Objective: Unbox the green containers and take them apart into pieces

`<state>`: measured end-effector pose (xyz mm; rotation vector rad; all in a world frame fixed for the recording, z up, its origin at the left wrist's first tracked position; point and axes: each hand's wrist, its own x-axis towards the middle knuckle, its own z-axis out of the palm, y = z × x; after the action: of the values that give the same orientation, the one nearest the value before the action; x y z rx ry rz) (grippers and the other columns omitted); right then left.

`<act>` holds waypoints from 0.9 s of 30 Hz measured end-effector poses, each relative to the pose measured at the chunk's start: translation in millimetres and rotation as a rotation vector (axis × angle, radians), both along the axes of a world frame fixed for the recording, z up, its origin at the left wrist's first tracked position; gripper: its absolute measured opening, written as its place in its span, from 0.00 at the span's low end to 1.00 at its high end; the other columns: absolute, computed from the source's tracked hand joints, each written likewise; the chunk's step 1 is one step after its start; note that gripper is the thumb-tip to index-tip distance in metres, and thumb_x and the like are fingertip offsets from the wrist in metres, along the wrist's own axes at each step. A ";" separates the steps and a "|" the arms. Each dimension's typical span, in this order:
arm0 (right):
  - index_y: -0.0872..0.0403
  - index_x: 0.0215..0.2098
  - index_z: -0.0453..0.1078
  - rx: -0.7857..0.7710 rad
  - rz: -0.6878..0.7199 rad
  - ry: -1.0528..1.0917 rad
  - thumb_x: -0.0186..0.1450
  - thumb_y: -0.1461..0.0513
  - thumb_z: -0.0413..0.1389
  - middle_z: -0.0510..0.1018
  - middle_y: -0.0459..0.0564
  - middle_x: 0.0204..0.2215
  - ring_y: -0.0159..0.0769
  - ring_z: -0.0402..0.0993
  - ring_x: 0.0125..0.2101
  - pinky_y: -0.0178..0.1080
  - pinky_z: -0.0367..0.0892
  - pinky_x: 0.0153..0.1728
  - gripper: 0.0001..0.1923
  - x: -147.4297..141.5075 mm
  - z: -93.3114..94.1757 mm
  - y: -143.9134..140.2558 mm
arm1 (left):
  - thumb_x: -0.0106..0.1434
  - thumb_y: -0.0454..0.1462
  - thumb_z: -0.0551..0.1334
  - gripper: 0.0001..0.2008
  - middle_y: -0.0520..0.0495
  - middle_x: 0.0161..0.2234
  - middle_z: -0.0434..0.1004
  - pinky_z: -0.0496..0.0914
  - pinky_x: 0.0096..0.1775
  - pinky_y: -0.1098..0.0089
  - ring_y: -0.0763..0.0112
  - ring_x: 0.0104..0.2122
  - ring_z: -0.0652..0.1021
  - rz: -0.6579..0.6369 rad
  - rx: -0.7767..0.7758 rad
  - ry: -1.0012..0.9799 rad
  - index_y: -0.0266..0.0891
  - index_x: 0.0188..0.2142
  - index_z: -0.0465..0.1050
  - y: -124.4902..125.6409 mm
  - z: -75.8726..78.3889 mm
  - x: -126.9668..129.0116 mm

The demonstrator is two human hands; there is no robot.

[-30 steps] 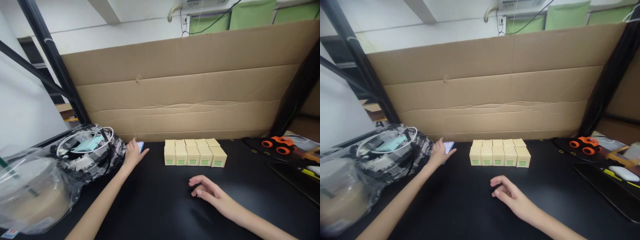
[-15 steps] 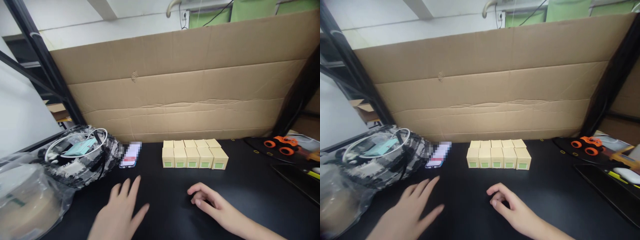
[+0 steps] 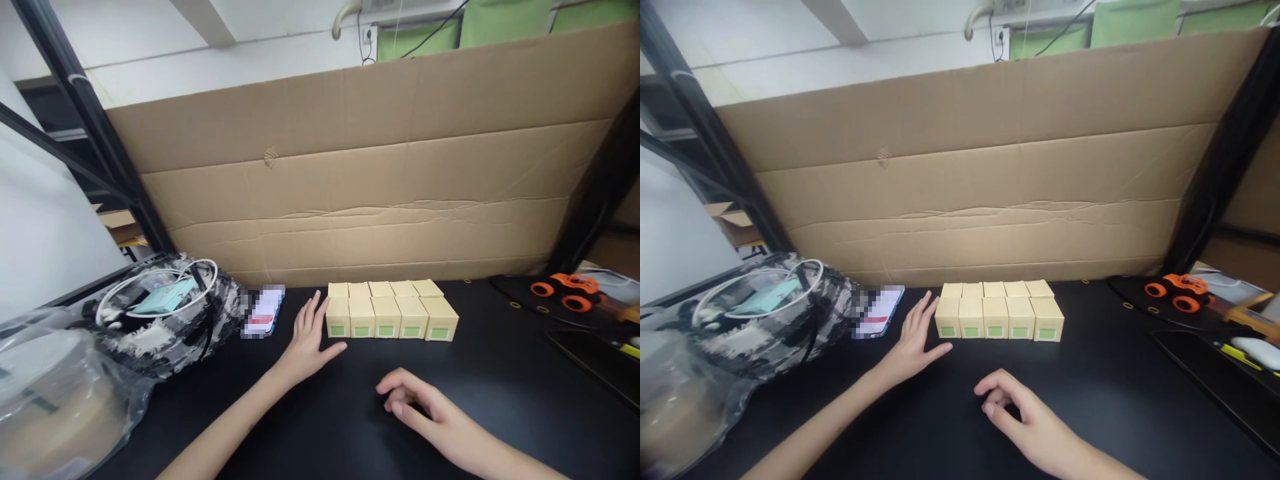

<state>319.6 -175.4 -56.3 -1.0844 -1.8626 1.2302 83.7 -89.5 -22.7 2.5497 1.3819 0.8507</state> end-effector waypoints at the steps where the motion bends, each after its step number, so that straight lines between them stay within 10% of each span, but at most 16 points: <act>1: 0.52 0.44 0.63 0.000 -0.002 -0.003 0.67 0.52 0.47 0.69 0.49 0.33 0.38 0.67 0.37 0.43 0.62 0.42 0.15 -0.2 0.3 0.0 | 0.59 0.42 0.61 0.33 0.36 0.64 0.42 0.51 0.58 0.44 0.48 0.63 0.50 0.009 -0.003 -0.086 0.45 0.60 0.47 4.9 -10.3 -0.1; 8: 0.51 0.44 0.64 0.015 -0.032 -0.004 0.67 0.53 0.46 0.69 0.48 0.32 0.37 0.68 0.36 0.43 0.63 0.42 0.14 -1.2 -0.3 1.4 | 0.63 0.35 0.54 0.09 0.42 0.56 0.59 0.60 0.56 0.54 0.61 0.57 0.63 -0.037 -0.004 -0.271 0.44 0.44 0.59 6.1 -18.8 -5.1; 18: 0.49 0.53 0.58 0.251 0.013 -0.093 0.67 0.60 0.48 0.69 0.52 0.45 0.37 0.68 0.44 0.42 0.66 0.47 0.16 0.1 29.3 5.1 | 0.56 0.32 0.59 0.21 0.45 0.46 0.69 0.68 0.51 0.58 0.64 0.48 0.73 -0.058 -0.103 -0.411 0.42 0.48 0.54 -0.6 -15.0 -4.3; 23: 0.46 0.62 0.44 0.536 -0.059 -0.269 0.62 0.62 0.56 0.58 0.52 0.59 0.43 0.56 0.57 0.49 0.55 0.57 0.35 -2.3 44.9 17.8 | 0.49 0.29 0.60 0.32 0.43 0.46 0.68 0.71 0.44 0.63 0.61 0.46 0.72 -0.326 0.128 -0.079 0.42 0.54 0.54 -29.9 6.6 -1.1; 27: 0.48 0.60 0.52 0.567 0.035 -0.309 0.63 0.62 0.55 0.63 0.53 0.56 0.43 0.58 0.57 0.48 0.58 0.56 0.29 -4.9 36.6 21.3 | 0.50 0.28 0.58 0.34 0.40 0.47 0.70 0.72 0.43 0.63 0.59 0.45 0.72 -0.451 0.259 0.050 0.38 0.57 0.49 -42.7 5.8 6.6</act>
<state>314.7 -154.1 -19.6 -0.9544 -2.2758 0.5017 90.3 -132.2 -16.8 2.9189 0.6860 0.9291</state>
